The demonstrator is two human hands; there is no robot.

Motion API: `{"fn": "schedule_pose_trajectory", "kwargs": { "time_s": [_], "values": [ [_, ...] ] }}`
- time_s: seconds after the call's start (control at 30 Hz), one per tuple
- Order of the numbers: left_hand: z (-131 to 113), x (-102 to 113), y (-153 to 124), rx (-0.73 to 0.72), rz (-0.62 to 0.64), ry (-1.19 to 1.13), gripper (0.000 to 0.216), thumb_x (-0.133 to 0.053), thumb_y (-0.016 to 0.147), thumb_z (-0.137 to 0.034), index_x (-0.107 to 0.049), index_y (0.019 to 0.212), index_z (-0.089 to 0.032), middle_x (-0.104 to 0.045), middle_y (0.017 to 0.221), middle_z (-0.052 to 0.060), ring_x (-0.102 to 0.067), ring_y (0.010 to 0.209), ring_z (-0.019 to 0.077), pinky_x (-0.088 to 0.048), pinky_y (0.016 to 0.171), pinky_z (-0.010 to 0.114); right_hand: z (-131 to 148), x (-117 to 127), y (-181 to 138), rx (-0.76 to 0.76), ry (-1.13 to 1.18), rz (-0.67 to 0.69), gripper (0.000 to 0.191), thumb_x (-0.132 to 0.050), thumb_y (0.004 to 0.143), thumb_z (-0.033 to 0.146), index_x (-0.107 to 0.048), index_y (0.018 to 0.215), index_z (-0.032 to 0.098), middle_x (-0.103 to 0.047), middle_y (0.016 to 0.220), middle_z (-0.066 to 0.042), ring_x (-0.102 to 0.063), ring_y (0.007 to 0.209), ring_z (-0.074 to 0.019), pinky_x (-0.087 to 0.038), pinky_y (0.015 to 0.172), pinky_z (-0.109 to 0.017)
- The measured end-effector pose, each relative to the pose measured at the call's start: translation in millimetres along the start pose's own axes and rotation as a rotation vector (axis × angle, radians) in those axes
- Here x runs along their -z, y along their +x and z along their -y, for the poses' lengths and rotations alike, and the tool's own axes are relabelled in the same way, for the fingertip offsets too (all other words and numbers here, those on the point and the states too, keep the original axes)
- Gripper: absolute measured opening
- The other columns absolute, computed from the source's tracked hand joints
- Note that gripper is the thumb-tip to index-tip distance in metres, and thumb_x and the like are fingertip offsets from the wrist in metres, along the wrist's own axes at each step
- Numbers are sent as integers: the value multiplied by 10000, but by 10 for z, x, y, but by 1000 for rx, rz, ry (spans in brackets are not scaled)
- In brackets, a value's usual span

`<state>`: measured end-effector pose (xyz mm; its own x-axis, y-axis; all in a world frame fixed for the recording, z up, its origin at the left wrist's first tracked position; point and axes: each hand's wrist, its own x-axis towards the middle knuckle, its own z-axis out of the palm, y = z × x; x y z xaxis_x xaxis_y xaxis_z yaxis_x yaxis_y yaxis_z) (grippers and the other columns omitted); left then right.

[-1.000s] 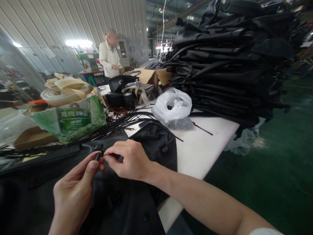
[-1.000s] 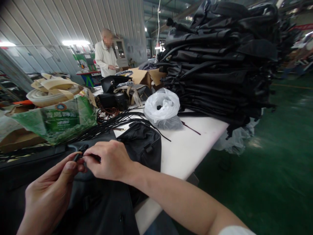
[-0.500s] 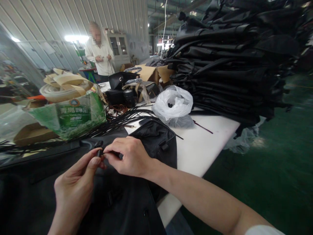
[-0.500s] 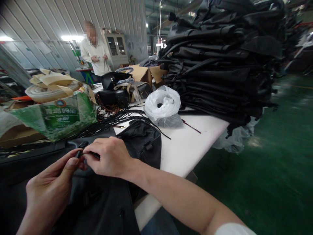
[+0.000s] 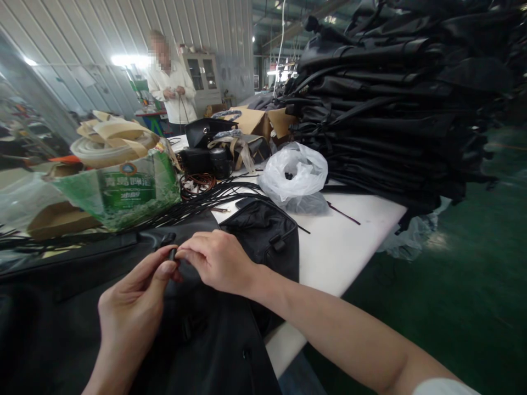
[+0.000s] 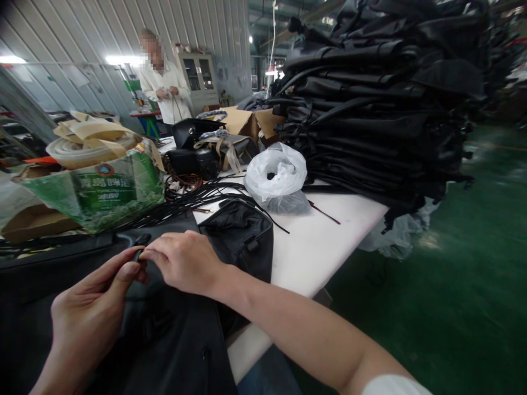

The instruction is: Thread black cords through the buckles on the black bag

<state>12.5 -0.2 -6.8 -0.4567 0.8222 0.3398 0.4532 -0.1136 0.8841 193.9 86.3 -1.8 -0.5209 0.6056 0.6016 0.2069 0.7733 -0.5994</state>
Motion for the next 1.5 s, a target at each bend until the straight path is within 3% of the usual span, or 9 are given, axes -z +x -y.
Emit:
{"fn": "schedule_pose_trajectory", "kwargs": {
  "time_s": [0.17,0.3,0.5,0.73,1.33,1.5],
  "values": [
    [-103,-15,1,-27,-9,19,414,-893,899,-559,-925,1222,-301,-852,874,0,-783,769,189,-639,820,258,24,79,1,-67,212,39,191,-671,1199,199,-830,1105,153,-829,1074,-52,-775,999,-176,-535,878,-252],
    [-101,-6,13,-71,-4,30,416,-868,914,-530,-916,1238,-273,-834,836,7,-777,754,211,-639,793,291,41,132,9,-80,170,94,212,-691,1152,144,-826,989,166,-820,974,-25,-772,929,-174,-527,853,-255],
    [-43,6,32,-115,51,48,364,-844,973,-501,-905,1266,-295,-817,835,-18,-743,755,172,-580,790,258,-4,48,18,13,84,11,142,-748,1056,68,-851,1042,165,-816,944,-21,-751,842,-167,-513,812,-274],
    [-31,12,43,-129,60,55,361,-828,977,-495,-909,1251,-273,-813,832,-7,-737,749,190,-566,776,284,-12,8,1,83,-27,-57,120,-752,1055,99,-851,1070,164,-802,914,-14,-729,811,-160,-486,841,-316],
    [-62,-8,11,7,24,25,467,-879,895,-538,-914,1276,-270,-842,840,12,-761,742,196,-612,791,281,-58,-45,-14,138,-115,-56,118,-711,1129,150,-829,1131,158,-820,991,-10,-775,947,-173,-458,880,-357],
    [-4,-15,54,57,-17,-27,499,-890,910,-558,-904,1300,-247,-835,846,19,-760,773,186,-619,850,288,33,86,-35,121,-144,-84,171,-755,1171,281,-792,1304,180,-831,1197,-63,-781,1114,-217,-498,976,-375]
  ]
}}
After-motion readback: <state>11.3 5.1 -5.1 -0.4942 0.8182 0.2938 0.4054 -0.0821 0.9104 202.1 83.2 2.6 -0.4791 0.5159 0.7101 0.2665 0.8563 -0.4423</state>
